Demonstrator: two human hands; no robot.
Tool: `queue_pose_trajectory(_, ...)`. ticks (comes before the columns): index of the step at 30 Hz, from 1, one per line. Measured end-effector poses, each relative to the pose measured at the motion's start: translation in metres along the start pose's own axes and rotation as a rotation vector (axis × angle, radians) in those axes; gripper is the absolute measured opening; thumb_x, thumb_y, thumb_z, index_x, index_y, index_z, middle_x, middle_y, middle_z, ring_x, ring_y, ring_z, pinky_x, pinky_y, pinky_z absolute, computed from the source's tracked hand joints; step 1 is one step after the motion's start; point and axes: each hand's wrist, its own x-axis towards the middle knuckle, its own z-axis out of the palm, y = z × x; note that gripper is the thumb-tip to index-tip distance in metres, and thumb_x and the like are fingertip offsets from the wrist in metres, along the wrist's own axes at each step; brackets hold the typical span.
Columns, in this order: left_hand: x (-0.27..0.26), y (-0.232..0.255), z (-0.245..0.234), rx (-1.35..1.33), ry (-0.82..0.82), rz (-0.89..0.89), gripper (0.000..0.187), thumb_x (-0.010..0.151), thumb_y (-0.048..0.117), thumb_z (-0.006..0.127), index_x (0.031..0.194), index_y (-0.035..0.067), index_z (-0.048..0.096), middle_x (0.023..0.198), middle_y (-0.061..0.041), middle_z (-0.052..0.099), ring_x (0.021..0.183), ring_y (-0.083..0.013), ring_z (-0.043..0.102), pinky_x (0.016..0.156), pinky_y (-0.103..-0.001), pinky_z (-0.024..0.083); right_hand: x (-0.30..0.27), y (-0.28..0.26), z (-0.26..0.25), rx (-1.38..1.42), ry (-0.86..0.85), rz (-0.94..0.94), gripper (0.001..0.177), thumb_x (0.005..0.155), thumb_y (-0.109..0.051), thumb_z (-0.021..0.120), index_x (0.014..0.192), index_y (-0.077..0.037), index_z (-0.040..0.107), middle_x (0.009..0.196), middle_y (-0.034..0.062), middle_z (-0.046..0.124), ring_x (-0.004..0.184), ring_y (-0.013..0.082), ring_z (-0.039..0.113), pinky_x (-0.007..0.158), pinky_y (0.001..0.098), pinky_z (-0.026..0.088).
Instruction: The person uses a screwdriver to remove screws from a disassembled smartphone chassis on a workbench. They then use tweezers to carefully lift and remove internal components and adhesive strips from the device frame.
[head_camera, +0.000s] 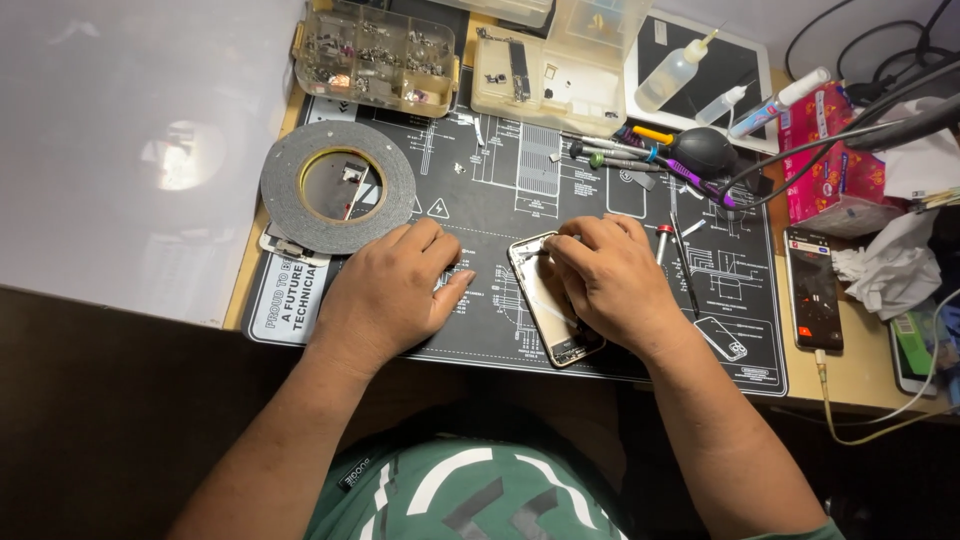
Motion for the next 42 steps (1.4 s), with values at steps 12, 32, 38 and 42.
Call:
queue_pose_trajectory(12, 0.0, 0.001, 0.002, -0.003, 0.004, -0.003, 0.029, 0.097, 0.044, 0.059, 0.095, 0.016, 0.067, 0.079, -0.003, 0.06, 0.073, -0.0229, 0.068, 0.063, -0.034, 0.057, 0.002, -0.002, -0.006, 0.133, 0.019, 0.042, 0.017, 0.099, -0.018, 0.061, 0.115, -0.018, 0.067, 0.102, 0.0054, 0.068, 0.093, 0.0235, 0.071, 0.105, 0.0419, 0.044)
queue_pose_trajectory(32, -0.003, 0.0, 0.002, -0.058, 0.139, 0.051, 0.017, 0.101, 0.024, 0.057, 0.1, 0.017, 0.072, 0.071, -0.002, 0.063, 0.066, -0.0221, 0.068, 0.059, -0.032, 0.055, -0.016, 0.026, -0.005, 0.42, 0.316, 0.349, 0.013, 0.098, -0.02, 0.07, 0.11, -0.015, 0.074, 0.082, -0.0014, 0.073, 0.077, 0.0187, 0.071, 0.092, 0.0323, 0.046)
queue_pose_trajectory(38, -0.004, 0.003, 0.0, -0.08, 0.13, 0.045, 0.017, 0.101, 0.028, 0.061, 0.096, 0.016, 0.073, 0.067, -0.004, 0.063, 0.063, -0.0234, 0.067, 0.058, -0.033, 0.055, -0.019, 0.03, -0.004, 0.451, 0.345, 0.393, 0.008, 0.101, -0.021, 0.069, 0.101, -0.016, 0.075, 0.076, -0.0031, 0.071, 0.074, 0.0171, 0.07, 0.091, 0.0307, 0.045)
queue_pose_trajectory(42, -0.005, 0.003, 0.002, -0.062, 0.142, 0.036, 0.019, 0.102, 0.029, 0.06, 0.096, 0.017, 0.073, 0.063, -0.003, 0.06, 0.061, -0.023, 0.066, 0.056, -0.033, 0.054, -0.019, 0.03, -0.005, 0.471, 0.376, 0.414, 0.008, 0.101, -0.017, 0.069, 0.097, -0.015, 0.076, 0.072, -0.0023, 0.069, 0.072, 0.0181, 0.07, 0.089, 0.0307, 0.045)
